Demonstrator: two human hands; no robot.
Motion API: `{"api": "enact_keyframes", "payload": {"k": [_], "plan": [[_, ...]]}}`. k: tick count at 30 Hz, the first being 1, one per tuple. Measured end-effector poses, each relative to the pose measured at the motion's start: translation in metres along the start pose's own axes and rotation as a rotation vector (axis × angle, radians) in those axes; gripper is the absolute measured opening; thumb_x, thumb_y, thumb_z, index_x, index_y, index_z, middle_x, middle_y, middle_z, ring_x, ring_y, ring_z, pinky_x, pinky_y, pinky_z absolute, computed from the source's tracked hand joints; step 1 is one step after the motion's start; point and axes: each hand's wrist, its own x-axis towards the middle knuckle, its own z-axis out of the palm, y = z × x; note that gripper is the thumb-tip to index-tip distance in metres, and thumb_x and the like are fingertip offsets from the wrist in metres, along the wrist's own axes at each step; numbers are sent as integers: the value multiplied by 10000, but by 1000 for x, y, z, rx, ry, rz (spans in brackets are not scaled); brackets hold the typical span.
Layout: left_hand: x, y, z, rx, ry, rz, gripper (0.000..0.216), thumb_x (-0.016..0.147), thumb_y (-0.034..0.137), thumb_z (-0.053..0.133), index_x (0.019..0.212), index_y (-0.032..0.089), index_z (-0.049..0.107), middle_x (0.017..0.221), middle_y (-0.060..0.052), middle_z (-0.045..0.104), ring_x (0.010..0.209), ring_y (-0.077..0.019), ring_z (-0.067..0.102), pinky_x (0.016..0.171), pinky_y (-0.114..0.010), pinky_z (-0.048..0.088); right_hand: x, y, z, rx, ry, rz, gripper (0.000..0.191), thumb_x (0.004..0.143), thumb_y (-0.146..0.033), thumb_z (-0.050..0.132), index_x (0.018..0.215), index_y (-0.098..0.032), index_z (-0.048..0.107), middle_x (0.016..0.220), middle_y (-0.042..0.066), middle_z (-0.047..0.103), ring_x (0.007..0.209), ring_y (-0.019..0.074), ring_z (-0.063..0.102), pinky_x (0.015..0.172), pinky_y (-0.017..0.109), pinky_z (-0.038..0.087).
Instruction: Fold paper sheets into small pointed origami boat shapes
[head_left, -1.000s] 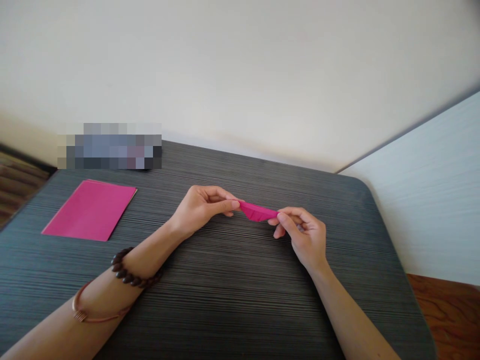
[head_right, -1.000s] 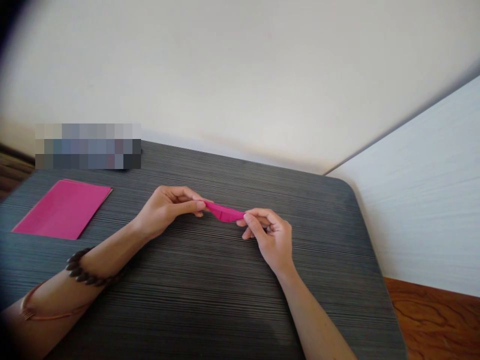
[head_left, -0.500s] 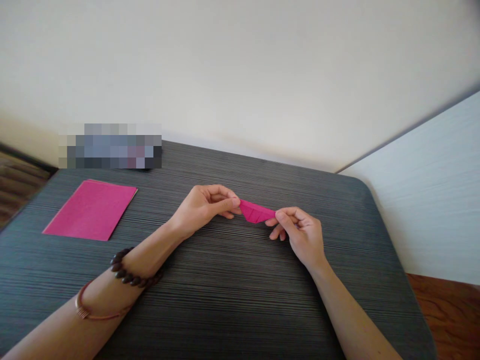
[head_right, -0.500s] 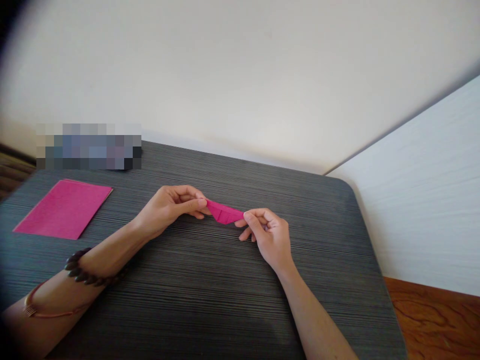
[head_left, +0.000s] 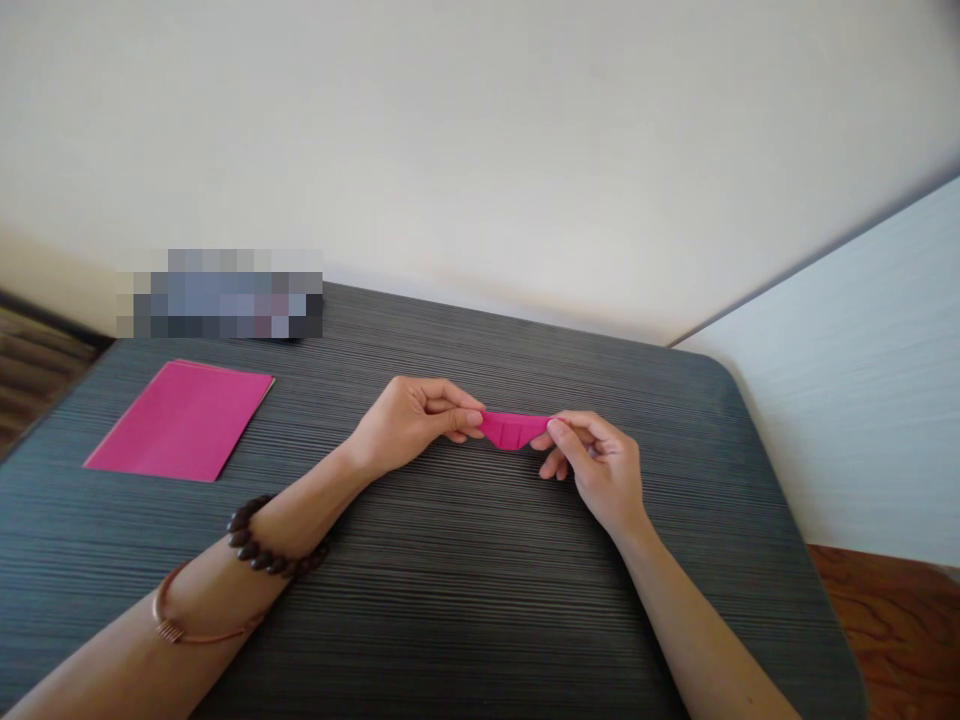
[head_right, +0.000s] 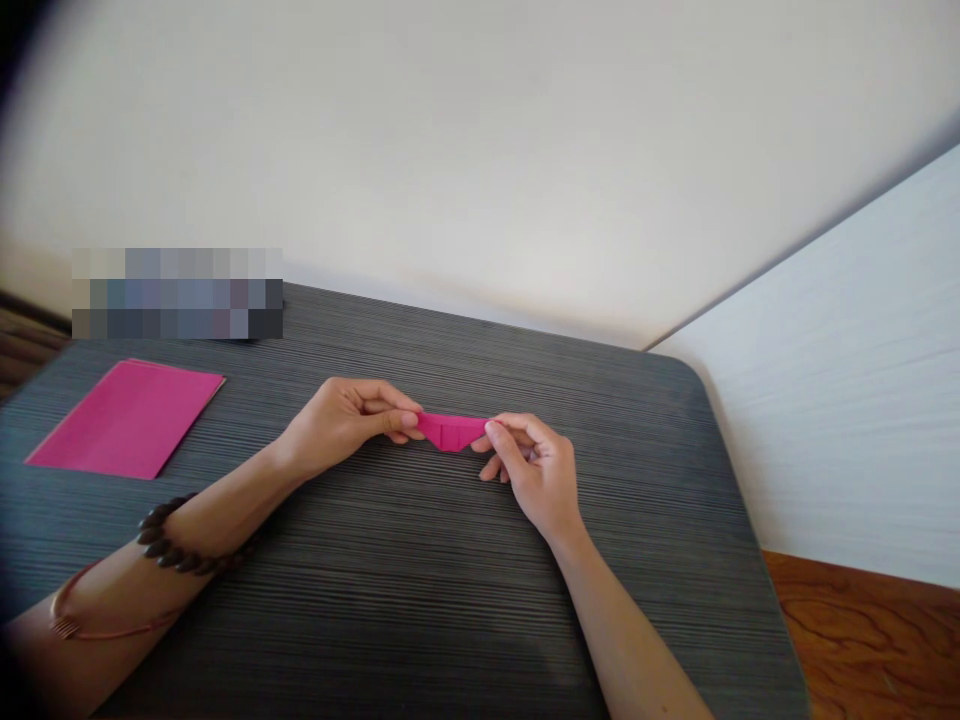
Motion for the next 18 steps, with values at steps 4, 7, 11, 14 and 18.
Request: {"api": "enact_keyframes", "payload": {"k": [4,7,11,14,18], "plan": [[-2,1,2,-17,30,42,217,716,308,744,818,128,679,684,-40,732,643,-142,683,631,-232,540,-1,-2,1,-34,-10,-59,125,844,-308,607,865,-185,619,712,17,713,427,103,602,403,223,426],[-3,2,4,-9,61,45,243,704,333,750,817,132,674,708,-38,734,649,-148,682,642,-246,548,0,-2,2,-18,-14,-67,129,847,-314,600,849,-185,612,704,17,708,440,104,599,410,227,435],[-2,4,3,17,19,20,323,722,360,732,958,148,673,799,-42,745,695,-158,692,653,-254,566,0,-1,2,14,3,-73,115,849,-302,600,831,-189,611,699,13,707,446,103,603,403,220,438],[-1,4,1,30,-31,8,319,753,381,701,962,140,694,832,-62,747,737,-173,698,646,-248,571,-1,-1,1,27,9,-85,93,844,-285,608,831,-194,614,703,8,705,455,102,608,416,220,451],[0,2,1,60,-13,16,270,767,375,688,870,128,725,799,-72,745,720,-170,694,634,-239,567,-2,-3,2,-10,33,-108,120,868,-302,567,839,-195,611,705,10,699,454,104,604,425,232,473]]}}
